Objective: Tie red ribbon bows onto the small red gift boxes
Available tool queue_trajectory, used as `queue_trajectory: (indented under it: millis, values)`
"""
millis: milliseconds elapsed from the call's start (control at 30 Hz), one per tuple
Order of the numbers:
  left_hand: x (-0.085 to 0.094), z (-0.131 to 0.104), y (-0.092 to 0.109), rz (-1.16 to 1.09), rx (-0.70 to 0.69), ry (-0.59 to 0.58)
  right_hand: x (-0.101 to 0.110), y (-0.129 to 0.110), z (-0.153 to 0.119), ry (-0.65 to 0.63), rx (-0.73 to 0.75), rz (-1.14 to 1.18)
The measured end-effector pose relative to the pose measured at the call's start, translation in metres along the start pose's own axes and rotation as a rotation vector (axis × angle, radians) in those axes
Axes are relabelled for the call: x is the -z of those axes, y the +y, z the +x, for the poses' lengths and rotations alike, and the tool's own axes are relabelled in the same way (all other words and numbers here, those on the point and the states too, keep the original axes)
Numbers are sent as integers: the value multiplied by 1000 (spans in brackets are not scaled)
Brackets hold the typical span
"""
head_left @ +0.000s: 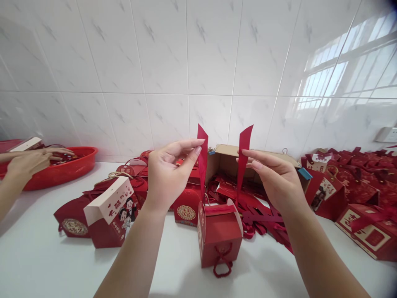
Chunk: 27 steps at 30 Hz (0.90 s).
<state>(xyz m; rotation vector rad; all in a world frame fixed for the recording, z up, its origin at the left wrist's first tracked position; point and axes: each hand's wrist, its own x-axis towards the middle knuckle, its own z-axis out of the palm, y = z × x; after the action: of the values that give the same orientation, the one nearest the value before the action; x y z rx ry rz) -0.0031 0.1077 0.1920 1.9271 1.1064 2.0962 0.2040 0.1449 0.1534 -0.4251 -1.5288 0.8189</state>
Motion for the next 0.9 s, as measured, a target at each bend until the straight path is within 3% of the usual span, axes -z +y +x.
queue_trajectory:
  millis: [900]
  values:
    - [2,-2,5,67,43,-48,0,-1,0,2,-11,-3]
